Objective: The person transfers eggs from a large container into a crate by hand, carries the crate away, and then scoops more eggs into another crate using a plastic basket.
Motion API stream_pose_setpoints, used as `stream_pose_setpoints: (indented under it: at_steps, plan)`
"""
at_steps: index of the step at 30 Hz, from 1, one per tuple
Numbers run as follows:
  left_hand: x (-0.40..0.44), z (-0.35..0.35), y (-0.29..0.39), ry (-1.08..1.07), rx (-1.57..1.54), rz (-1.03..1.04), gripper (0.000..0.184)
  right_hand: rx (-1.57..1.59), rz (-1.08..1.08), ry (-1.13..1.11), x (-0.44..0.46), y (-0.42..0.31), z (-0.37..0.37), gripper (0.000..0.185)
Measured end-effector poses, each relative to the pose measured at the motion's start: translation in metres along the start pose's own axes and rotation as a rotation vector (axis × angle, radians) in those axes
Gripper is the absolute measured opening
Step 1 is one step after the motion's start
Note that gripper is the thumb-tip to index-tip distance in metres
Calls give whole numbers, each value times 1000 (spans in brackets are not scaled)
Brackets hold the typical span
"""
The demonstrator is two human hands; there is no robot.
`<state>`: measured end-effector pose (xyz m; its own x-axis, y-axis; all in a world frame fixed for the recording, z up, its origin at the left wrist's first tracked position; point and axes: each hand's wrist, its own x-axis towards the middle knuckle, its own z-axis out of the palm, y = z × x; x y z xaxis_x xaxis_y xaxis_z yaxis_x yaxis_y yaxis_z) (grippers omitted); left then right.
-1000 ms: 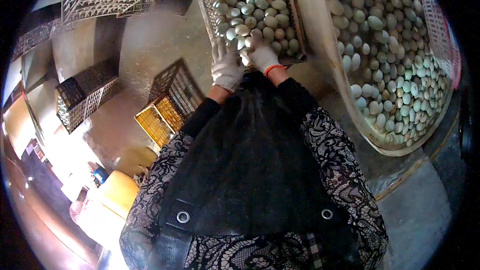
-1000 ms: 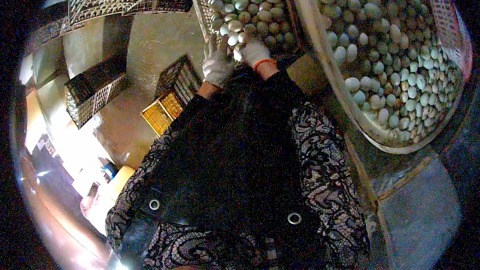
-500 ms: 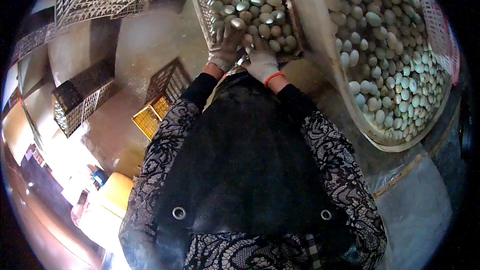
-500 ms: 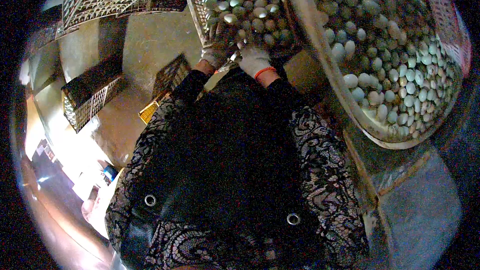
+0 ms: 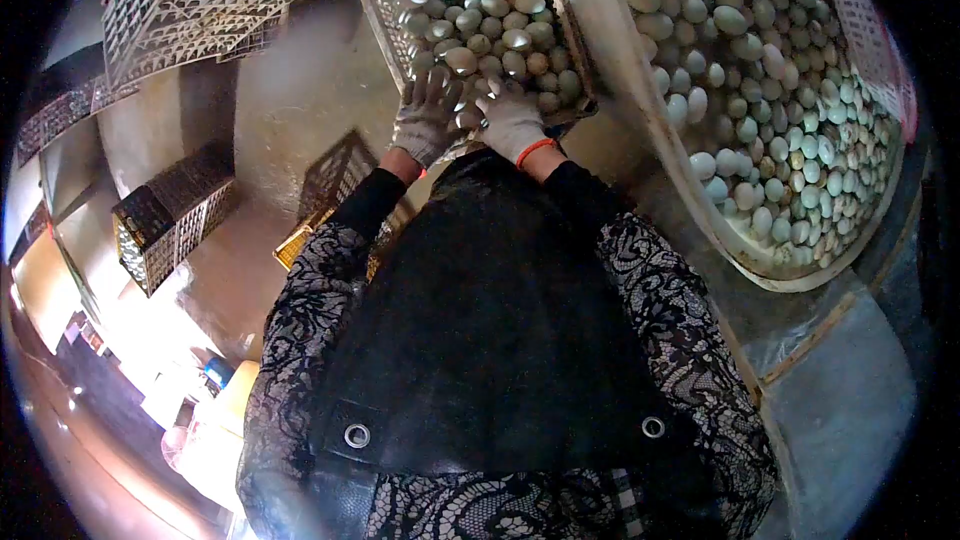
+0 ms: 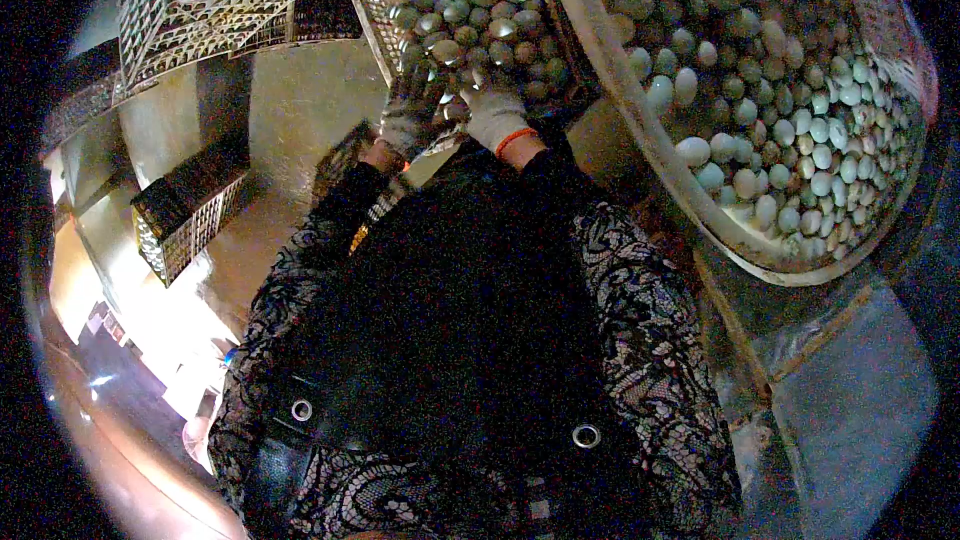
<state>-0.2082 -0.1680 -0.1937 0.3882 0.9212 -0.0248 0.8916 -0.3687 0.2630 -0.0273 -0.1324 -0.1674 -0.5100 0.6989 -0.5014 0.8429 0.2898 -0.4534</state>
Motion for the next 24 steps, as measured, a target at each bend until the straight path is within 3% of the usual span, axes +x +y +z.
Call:
stream_pose_setpoints:
  at_steps: [2,8,11,13,15,16,17,19,20,21,22,23,24]
  plan:
    - [0,3,3,-28,-26,-25,73,103,145,-237,1,-9,-9,51]
    - [-9,26,1,-109,11,-18,76,3,17,-44,-7,29,21,42]
    - [-11,26,2,-73,104,112,64,-50,52,40,1,25,32,41]
    - [-7,26,11,-50,102,88,56,-185,35,127,9,25,53,41]
    - [-1,27,8,-281,58,52,62,-147,78,-14,12,25,45,41]
    - [4,29,5,-123,-121,96,55,-129,101,-83,14,24,39,41]
    - [1,31,7,-184,65,68,57,-73,122,-81,6,22,37,40]
    - [11,-15,24,-351,125,7,55,134,47,75,-30,-5,-28,39]
    - [17,-32,25,-338,2,-24,53,138,-141,462,-42,-3,-25,37]
    - [26,-42,25,-328,-116,-57,51,413,-194,509,-69,-9,-63,32]
    - [41,-30,9,-191,-902,-458,40,498,-241,639,-97,-19,-94,30]
    - [52,-101,61,153,-344,-14,29,487,-262,743,-119,-18,-119,29]
    - [73,-131,82,249,-463,32,27,475,-286,845,-140,-13,-139,28]
